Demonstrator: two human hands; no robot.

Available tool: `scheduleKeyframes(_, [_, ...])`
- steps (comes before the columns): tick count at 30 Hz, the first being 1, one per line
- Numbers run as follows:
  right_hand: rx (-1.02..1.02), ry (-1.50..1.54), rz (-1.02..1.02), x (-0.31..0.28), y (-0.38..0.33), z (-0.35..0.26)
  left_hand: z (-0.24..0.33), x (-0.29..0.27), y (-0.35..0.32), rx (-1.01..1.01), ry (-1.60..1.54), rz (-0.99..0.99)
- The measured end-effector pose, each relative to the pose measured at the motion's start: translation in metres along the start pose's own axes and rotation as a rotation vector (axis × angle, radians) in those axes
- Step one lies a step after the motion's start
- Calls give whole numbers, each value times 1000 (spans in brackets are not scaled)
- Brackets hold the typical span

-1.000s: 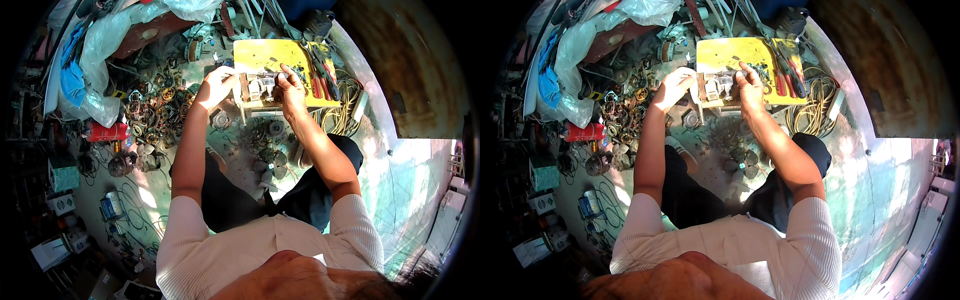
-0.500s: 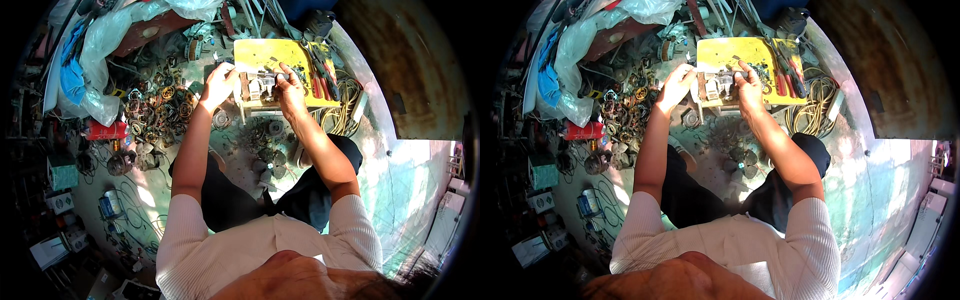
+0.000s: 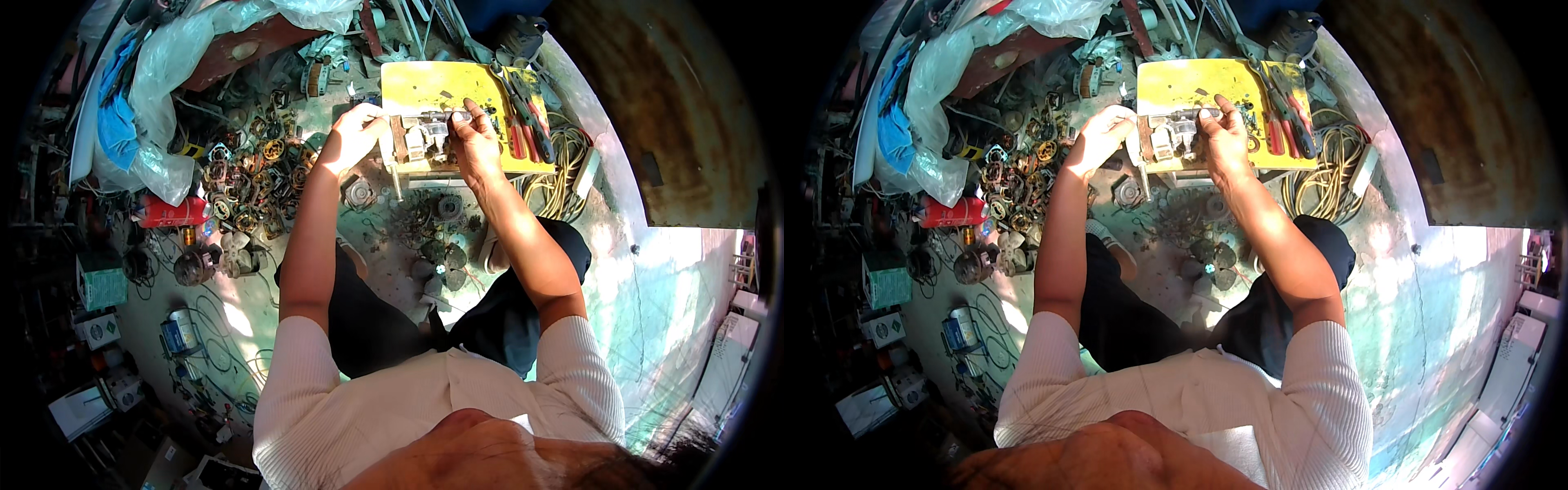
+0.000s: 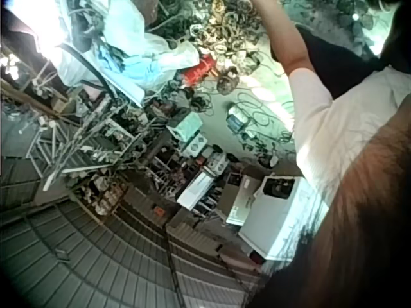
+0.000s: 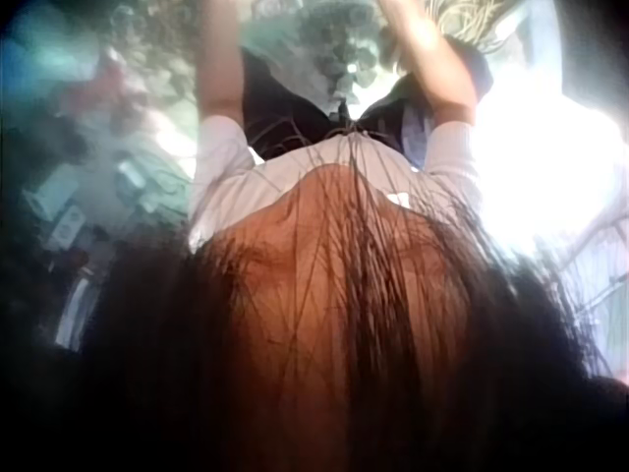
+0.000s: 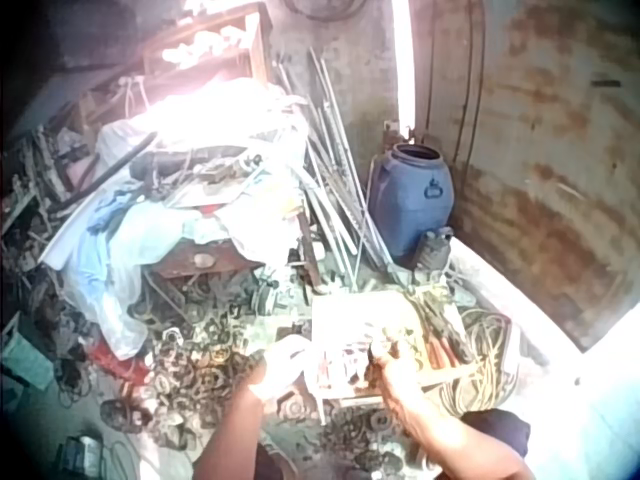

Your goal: The person disassembles a mechanical component using a screwdriver and by hand, removing various small metal parts and fasteners and placing them on a yellow board.

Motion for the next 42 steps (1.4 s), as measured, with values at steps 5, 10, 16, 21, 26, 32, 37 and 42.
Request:
scheduleKeyframes(5, [1,97,-34,6,1,-1,-3,1,5,67,-24,36])
scheduleKeyframes(10, [0,-92,-57,4,0,0,-10,2,9,27,19,34])
scheduleKeyframes(16, [18,-156,-4,-15,6,7,-2,-1,3,-19,6,-30])
scheduleKeyframes(21, [36,-144,-49,-9,5,8,0,1,-1,-37,-7,-28])
scheduleKeyframes(26, [6,-154,-53,-4,5,4,-9,2,7,68,47,30])
scheduleKeyframes(32, [71,-134,-7,-4,1,5,-7,2,9,91,44,39])
scheduleKeyframes(37, [66,-123,-7,-6,1,5,-1,-3,2,-16,3,-7])
scheduleKeyframes(42, [70,-115,-4,-5,1,4,0,-2,1,-1,-45,-34])
Point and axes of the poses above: each hand's wrist, its own y-axis towards the middle knuckle, its own x-axis out of the palm, z = x × y, the point moved 8 cm from there along y, towards the middle knuckle, and after that the axes turned 8 degrees about -z, right-handed, at the moved point
